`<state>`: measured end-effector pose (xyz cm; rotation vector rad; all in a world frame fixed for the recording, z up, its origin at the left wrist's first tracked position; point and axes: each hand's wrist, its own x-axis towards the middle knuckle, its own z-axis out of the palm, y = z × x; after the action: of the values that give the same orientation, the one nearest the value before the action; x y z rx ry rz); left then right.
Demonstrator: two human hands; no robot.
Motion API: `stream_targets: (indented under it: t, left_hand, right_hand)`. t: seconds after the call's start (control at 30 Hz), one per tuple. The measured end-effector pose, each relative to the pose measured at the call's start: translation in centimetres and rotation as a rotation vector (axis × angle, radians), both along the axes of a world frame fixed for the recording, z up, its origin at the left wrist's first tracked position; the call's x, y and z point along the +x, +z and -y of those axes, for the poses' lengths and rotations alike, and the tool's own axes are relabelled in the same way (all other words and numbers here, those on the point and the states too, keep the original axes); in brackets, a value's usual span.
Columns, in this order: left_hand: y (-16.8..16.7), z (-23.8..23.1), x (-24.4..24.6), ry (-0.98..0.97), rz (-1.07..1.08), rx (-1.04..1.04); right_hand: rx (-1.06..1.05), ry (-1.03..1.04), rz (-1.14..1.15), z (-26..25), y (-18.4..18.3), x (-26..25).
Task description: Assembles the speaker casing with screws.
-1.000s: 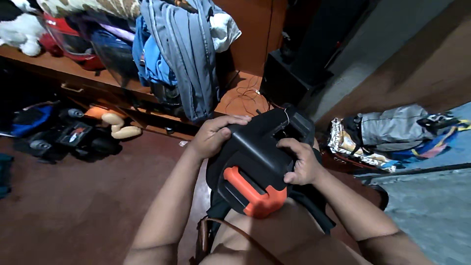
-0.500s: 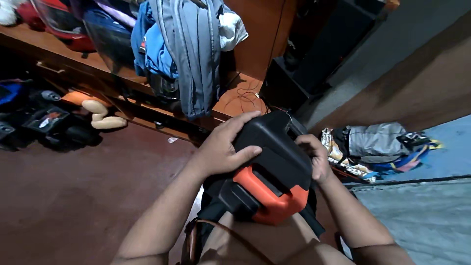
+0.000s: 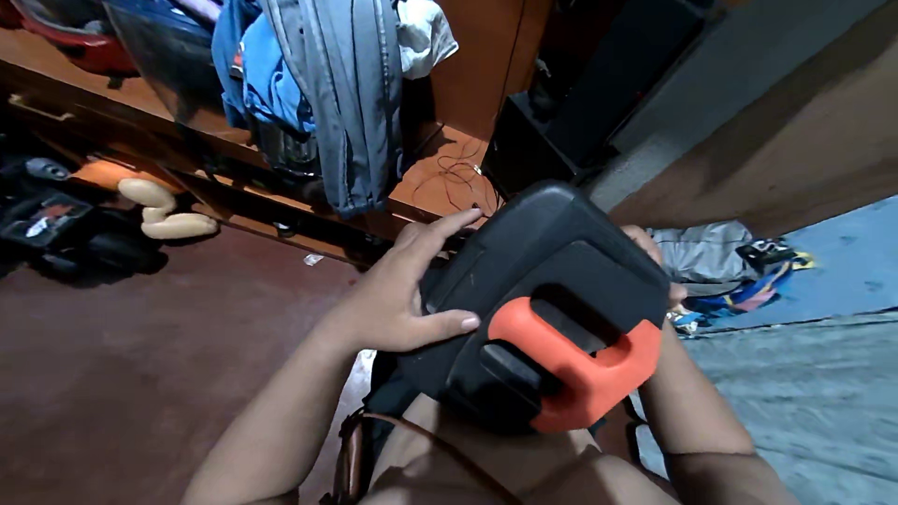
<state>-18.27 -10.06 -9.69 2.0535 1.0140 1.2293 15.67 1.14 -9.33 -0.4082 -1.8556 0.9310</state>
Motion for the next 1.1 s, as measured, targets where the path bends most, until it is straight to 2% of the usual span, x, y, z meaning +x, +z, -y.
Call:
stream_targets:
  t: [0.07, 0.13, 0.23, 0.27, 0.3, 0.37, 0.5, 0.6, 0.7, 0.77, 0.83, 0.9, 1.0, 1.1]
  left_hand:
    - [-1.4, -0.4, -0.8, -0.157, 0.153, 0.039]
    - [-3.4, -0.3, -0.9, -0.220, 0.255, 0.090]
    - [-6.9, 1.1, 1.0, -0.223, 0.373, 0.037]
    - [-8.0, 1.5, 1.9, -0.172, 0.398, 0.019]
    - [-8.7, 1.6, 2.7, -0.077, 0.383, 0.031]
    - [-8.3, 0.8, 4.2, 0.080, 0.374, 0.098]
    - [-5.8, -1.4, 5.6, 0.169, 0.517, 0.115]
    - [-5.3, -2.7, 5.1, 0.157, 0.567, 0.123]
    - [-6.3, -3.0, 4.4, 0.110, 0.658, 0.038]
    - [-7.3, -3.0, 4.0, 0.038, 0.757, -0.028]
    - [-8.3, -3.2, 3.9, -0.041, 0.858, -0.055]
    - [-9.8, -3.6, 3.7, -0.103, 0.854, -0.003]
    - [-11.8, -4.2, 3.4, 0.017, 0.752, 0.096]
    - [-11.8, -5.1, 3.6, 0.106, 0.772, 0.031]
  right_hand:
    - [0.015, 0.057, -0.037, -0.8, 0.7, 0.5]
    - [0.005, 0.147, -0.053, -1.8, 0.8, 1.8]
    - [-0.335, 0.375, -0.275, -2.9, 1.3, 2.6]
    - [-0.451, 0.414, -0.339, -3.2, 1.5, 2.5]
    - [-0.525, 0.375, -0.382, -3.4, 1.7, 2.2]
    - [-0.561, 0.156, -0.384, -3.6, 2.1, 1.3]
    - [-0.474, 0.216, -0.177, -5.6, 3.4, 0.7]
    - [-0.555, 0.015, -0.195, -6.7, 4.4, 0.2]
    - [-0.598, -0.001, -0.173, -5.2, 5.6, -0.6]
    - [-0.589, -0.111, -0.101, -2.9, 6.8, -2.0]
    - [-0.621, -0.176, -0.084, -2.0, 6.6, -2.8]
    - [-0.623, -0.204, -0.069, -2.0, 5.8, -3.0]
    - [-0.484, -0.224, 0.053, -2.5, 4.3, -2.6]
    - [-0.263, -0.124, 0.179, -4.0, 2.2, -2.1]
